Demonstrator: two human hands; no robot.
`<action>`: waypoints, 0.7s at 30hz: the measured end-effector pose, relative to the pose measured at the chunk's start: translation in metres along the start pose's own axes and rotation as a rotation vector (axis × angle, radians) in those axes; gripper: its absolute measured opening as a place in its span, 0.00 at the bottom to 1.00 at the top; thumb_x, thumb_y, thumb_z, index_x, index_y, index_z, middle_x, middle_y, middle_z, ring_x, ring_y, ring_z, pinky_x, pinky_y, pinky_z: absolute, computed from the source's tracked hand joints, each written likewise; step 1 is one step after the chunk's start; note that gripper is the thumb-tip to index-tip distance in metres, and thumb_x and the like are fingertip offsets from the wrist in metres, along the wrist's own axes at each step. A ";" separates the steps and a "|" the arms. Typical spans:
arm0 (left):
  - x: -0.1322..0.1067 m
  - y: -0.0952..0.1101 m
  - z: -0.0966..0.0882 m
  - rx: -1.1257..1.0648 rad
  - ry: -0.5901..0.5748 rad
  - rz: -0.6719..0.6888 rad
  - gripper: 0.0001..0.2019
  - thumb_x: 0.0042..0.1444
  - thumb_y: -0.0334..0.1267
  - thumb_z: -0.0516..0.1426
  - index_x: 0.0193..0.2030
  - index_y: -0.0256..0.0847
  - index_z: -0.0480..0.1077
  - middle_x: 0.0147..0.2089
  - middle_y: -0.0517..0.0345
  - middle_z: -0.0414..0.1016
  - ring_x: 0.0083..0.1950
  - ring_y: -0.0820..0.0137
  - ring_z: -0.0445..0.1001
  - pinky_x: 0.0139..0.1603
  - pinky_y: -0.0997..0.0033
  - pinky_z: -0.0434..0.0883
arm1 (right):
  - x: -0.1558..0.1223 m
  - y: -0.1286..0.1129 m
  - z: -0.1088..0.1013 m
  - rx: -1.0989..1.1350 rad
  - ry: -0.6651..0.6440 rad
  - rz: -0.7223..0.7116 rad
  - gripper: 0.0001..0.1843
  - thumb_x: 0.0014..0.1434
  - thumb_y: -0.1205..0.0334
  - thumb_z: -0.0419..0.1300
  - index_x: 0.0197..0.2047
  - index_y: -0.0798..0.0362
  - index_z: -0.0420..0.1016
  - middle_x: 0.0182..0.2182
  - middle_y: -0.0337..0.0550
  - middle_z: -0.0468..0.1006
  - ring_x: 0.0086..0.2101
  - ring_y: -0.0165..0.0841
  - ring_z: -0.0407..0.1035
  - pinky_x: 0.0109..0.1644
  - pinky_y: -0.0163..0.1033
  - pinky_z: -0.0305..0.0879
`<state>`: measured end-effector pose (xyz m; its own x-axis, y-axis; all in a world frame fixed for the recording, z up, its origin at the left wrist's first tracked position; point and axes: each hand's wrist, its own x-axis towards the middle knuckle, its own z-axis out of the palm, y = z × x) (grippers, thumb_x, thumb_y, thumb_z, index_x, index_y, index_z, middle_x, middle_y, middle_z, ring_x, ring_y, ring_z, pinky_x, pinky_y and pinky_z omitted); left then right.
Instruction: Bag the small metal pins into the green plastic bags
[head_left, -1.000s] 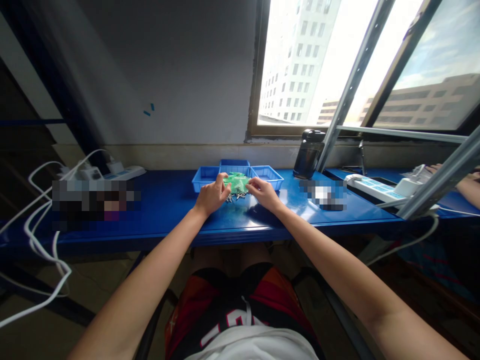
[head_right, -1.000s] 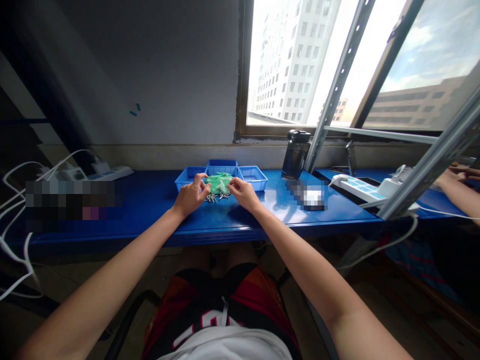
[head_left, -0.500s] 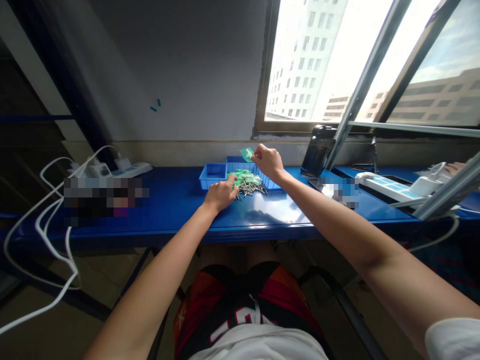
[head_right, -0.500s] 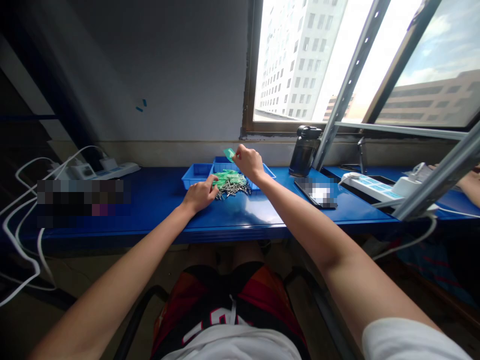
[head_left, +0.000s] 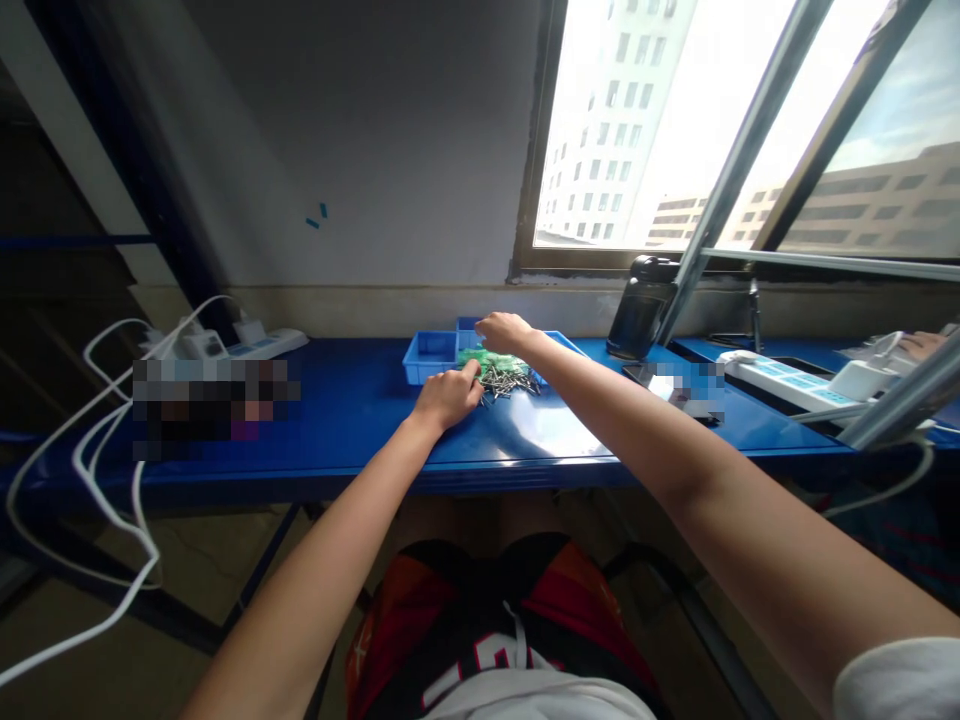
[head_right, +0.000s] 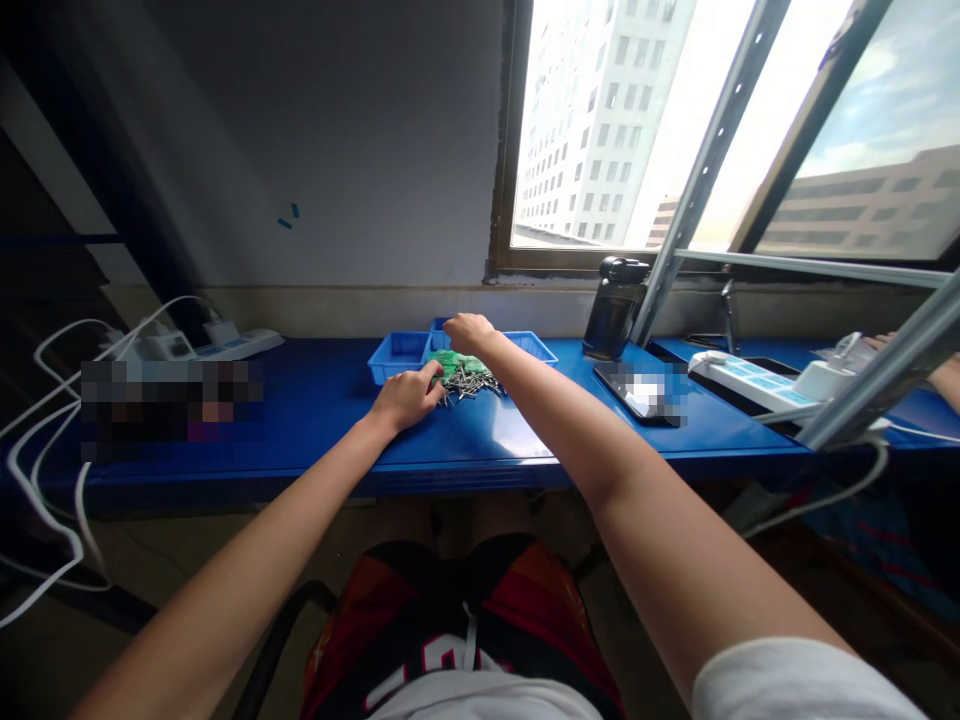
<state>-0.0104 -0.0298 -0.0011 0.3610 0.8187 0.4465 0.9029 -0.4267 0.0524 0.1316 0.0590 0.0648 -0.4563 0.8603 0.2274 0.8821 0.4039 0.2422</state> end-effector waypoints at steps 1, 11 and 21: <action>0.000 0.000 0.000 0.004 -0.006 0.001 0.12 0.57 0.39 0.47 0.47 0.42 0.64 0.33 0.52 0.76 0.35 0.61 0.75 0.36 0.67 0.67 | -0.002 0.002 -0.001 -0.008 -0.002 0.011 0.15 0.54 0.67 0.54 0.45 0.52 0.74 0.43 0.52 0.75 0.42 0.41 0.70 0.44 0.42 0.65; 0.001 0.001 0.000 -0.004 -0.029 0.028 0.12 0.57 0.39 0.47 0.45 0.43 0.65 0.33 0.53 0.76 0.35 0.61 0.75 0.36 0.67 0.67 | 0.005 0.012 0.026 0.041 0.009 0.158 0.15 0.54 0.72 0.51 0.41 0.58 0.76 0.40 0.58 0.76 0.42 0.42 0.71 0.43 0.42 0.65; -0.001 0.002 -0.003 -0.094 0.047 0.033 0.14 0.59 0.39 0.46 0.49 0.43 0.66 0.43 0.52 0.75 0.42 0.62 0.74 0.40 0.68 0.67 | -0.029 0.018 -0.008 0.501 0.417 0.087 0.12 0.54 0.64 0.53 0.35 0.57 0.76 0.31 0.46 0.77 0.31 0.32 0.68 0.37 0.34 0.62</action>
<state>-0.0100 -0.0328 0.0015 0.3770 0.7856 0.4906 0.8640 -0.4891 0.1193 0.1601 0.0388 0.0702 -0.2987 0.7442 0.5974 0.8195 0.5208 -0.2390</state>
